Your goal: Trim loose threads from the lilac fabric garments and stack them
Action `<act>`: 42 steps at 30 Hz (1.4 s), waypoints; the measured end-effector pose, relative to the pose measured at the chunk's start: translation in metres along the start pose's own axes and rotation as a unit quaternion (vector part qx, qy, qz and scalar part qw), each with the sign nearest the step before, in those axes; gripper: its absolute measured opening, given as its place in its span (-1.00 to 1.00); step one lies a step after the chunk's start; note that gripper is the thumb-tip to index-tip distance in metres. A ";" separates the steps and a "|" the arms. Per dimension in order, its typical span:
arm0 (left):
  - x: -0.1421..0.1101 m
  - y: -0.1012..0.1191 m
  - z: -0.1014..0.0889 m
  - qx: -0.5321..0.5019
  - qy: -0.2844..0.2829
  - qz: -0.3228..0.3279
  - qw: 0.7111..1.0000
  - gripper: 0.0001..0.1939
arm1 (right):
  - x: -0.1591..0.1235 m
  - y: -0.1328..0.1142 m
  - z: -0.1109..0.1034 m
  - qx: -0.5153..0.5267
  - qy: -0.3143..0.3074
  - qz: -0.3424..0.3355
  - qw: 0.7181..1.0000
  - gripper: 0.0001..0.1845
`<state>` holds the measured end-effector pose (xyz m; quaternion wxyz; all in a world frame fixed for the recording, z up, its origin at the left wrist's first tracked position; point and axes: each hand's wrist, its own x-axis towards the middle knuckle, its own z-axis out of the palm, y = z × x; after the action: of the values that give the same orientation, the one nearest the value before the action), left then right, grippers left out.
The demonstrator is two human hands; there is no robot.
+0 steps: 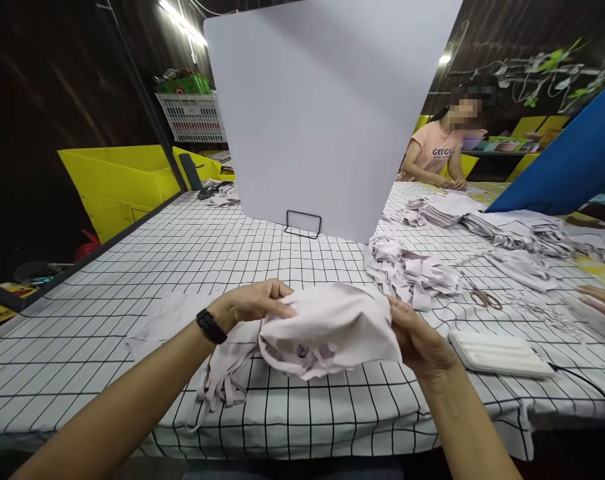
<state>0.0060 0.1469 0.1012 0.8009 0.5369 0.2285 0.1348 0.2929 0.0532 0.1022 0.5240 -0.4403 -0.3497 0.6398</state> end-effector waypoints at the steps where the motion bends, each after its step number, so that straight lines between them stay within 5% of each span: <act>1: -0.003 0.003 -0.002 0.030 -0.016 0.002 0.999 -0.66 | 0.000 -0.004 -0.002 -0.021 -0.002 -0.003 1.000 -0.54; 8: -0.015 0.020 -0.008 0.038 -0.020 0.136 0.990 -0.65 | -0.009 -0.032 -0.007 -0.174 -0.048 0.070 0.981 -0.54; 12: -0.009 0.029 -0.001 -0.033 -0.001 0.153 0.988 -0.67 | -0.005 -0.037 -0.011 -0.262 -0.039 0.040 0.963 -0.31; 15: 0.000 0.029 0.009 -0.101 0.012 0.156 0.983 -0.65 | 0.004 -0.025 -0.010 -0.333 0.023 -0.034 0.942 -0.41; 19: 0.016 0.021 0.020 -0.170 0.024 0.147 0.974 -0.64 | 0.004 0.019 0.001 -0.406 0.184 -0.150 0.883 -0.44; 24: 0.026 0.014 0.027 -0.220 0.032 0.143 0.964 -0.70 | -0.012 0.073 0.034 -0.305 0.100 -0.099 0.942 -0.45; 31: 0.027 0.022 0.037 -0.150 0.071 0.119 0.979 -0.70 | -0.008 0.065 0.074 -0.185 -0.027 -0.075 0.980 -0.45; 34: 0.023 0.027 0.040 -0.061 0.088 0.127 0.986 -0.64 | -0.006 0.064 0.071 -0.162 0.012 -0.072 0.984 -0.49; 36: 0.021 0.032 0.043 0.059 0.103 0.134 0.984 -0.66 | -0.008 0.066 0.063 -0.215 0.108 -0.083 0.967 -0.52; 39: 0.021 0.035 0.055 0.343 0.168 0.165 0.910 -0.75 | -0.011 0.067 0.057 -0.257 0.228 -0.111 0.932 -0.52; 42: 0.022 0.027 0.082 0.596 0.187 0.194 0.756 -0.78 | -0.012 0.064 0.063 -0.088 0.096 -0.080 0.988 -0.47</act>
<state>0.0676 0.1018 0.1475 0.2170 0.9026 0.2986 0.2214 0.2123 0.0295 0.0697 0.5639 -0.5146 -0.3872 0.5170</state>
